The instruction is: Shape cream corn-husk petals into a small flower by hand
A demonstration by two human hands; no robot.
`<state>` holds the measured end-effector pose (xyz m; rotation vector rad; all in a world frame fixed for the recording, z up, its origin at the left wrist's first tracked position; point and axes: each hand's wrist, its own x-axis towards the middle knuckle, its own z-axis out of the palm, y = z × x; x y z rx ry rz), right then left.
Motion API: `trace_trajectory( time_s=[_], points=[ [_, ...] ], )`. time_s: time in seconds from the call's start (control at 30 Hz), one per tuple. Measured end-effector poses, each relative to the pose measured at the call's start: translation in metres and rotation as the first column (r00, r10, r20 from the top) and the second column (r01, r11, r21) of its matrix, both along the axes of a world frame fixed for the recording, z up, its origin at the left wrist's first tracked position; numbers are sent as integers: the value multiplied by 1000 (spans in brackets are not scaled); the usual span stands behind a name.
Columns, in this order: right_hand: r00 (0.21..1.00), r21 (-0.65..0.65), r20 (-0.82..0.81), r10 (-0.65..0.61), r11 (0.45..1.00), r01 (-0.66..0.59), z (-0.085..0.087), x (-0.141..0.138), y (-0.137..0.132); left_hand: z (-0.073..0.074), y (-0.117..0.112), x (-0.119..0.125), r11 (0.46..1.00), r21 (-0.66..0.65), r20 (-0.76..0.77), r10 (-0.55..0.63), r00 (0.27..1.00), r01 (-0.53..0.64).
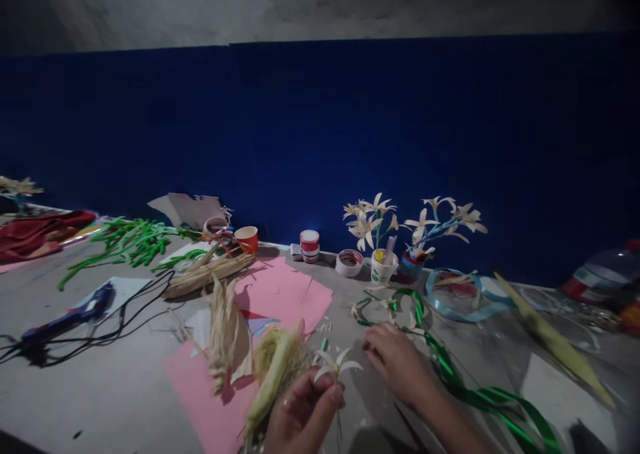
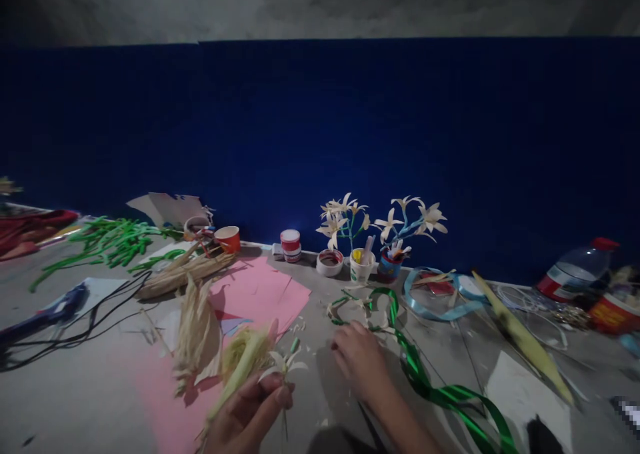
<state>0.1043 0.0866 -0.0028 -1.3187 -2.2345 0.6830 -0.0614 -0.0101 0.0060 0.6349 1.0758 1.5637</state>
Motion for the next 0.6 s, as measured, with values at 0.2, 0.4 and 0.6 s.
trace_trajectory(
  time_s=[0.2, 0.4, 0.6],
  points=[
    [928, -330, -368, -50, 940, -81, 26, 22, -47, 1, 8, 16, 996, 22, 65, -91, 994, 90],
    [654, -504, -710, -260, 836, -215, 39, 30, -75, 11, 7, 28, 945, 85, 195, -327, 925, 316],
    [642, -502, -727, -245, 827, -253, 44, 33, -80, 13, 5, 32, 894, 131, 242, -449, 860, 429]
  ],
)
